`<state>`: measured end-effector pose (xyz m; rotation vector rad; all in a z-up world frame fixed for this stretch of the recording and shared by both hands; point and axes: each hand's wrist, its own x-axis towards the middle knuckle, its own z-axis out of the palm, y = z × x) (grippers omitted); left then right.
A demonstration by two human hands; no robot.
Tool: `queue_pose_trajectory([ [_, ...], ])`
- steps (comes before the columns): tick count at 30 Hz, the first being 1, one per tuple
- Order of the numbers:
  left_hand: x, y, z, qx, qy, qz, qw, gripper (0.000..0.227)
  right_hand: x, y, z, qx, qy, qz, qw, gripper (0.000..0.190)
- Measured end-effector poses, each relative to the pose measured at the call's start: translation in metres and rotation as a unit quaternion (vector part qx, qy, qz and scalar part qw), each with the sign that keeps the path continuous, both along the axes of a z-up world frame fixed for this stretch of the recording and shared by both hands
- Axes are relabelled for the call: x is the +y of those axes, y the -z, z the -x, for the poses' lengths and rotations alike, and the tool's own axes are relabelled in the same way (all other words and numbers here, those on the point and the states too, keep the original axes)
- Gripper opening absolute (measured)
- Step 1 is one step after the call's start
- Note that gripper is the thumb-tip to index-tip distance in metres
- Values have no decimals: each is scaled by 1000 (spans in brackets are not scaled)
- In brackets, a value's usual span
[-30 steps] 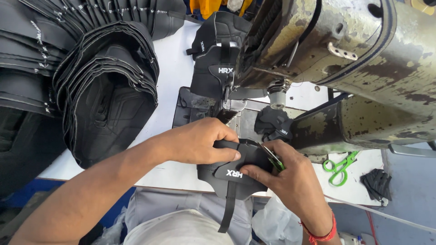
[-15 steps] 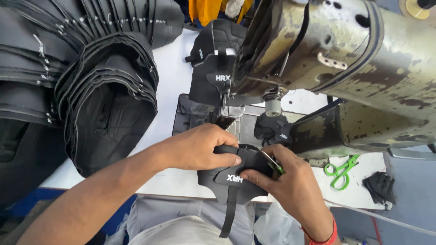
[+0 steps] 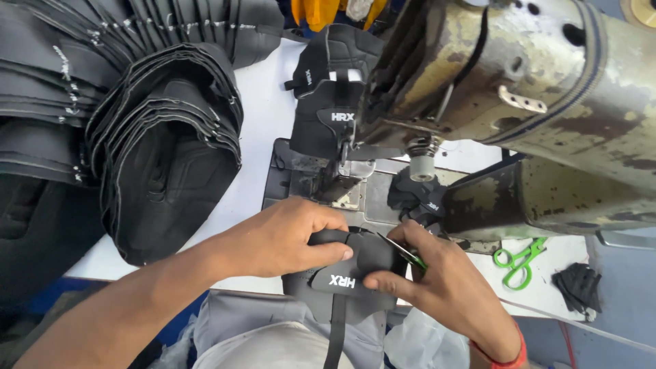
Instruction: The person uses a sewing machine to stitch black knee pads, guiding the fabric under the needle and trimming excess thread with scissors. They repeatedly pick up knee pads from a stack, sew them, and place the finished items aside.
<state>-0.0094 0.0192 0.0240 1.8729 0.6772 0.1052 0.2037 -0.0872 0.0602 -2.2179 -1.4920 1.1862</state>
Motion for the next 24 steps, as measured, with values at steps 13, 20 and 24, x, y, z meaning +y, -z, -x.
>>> queue_pose_trajectory([
  [13,30,35,-3,-30,-61,117,991,29,25,28,-5,-79,-60,-148,984,61],
  [20,65,59,-16,-37,-86,157,983,27,66,29,-9,-90,-27,-101,990,69],
  [24,82,74,-25,-77,-135,300,941,21,89,33,-14,-119,-23,-78,990,77],
])
